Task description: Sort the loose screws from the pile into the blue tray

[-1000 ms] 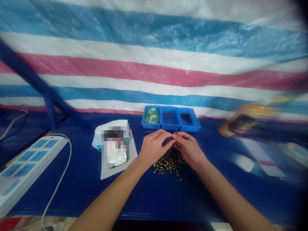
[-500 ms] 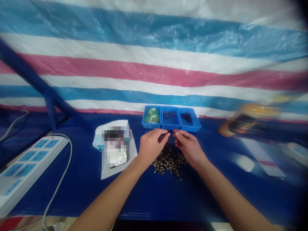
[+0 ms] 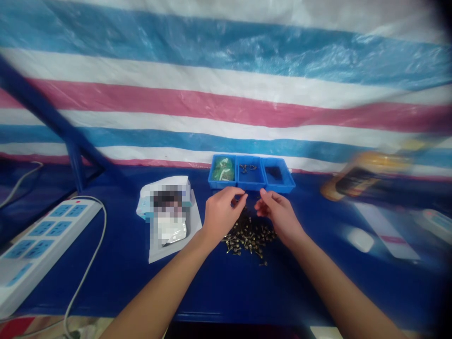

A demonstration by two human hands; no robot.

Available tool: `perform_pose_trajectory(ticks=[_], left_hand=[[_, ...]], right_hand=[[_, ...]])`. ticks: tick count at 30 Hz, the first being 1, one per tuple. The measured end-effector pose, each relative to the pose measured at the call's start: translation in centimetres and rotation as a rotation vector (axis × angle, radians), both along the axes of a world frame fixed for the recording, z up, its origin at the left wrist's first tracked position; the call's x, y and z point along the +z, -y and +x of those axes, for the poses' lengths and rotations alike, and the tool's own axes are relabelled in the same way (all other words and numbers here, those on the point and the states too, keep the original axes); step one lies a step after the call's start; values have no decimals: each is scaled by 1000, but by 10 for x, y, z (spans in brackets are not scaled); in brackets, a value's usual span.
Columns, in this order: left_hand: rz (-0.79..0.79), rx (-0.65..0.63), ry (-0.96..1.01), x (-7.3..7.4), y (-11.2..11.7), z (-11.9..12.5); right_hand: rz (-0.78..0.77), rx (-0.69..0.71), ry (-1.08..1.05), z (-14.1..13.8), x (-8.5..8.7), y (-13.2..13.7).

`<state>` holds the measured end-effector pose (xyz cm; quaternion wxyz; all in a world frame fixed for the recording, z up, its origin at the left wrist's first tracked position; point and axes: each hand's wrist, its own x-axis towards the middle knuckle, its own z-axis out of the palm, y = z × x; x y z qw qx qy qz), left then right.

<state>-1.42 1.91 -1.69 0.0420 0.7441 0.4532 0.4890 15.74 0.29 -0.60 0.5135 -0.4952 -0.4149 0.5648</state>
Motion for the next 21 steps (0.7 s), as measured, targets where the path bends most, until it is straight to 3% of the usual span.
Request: perform_pose_trajectory(ticks=[12, 21], left_hand=[[13, -5, 22, 2, 1, 0], [31, -7, 24, 4, 1, 0]], right_hand=[[76, -25, 47, 9, 0, -7], [11, -26, -6, 10, 5, -6]])
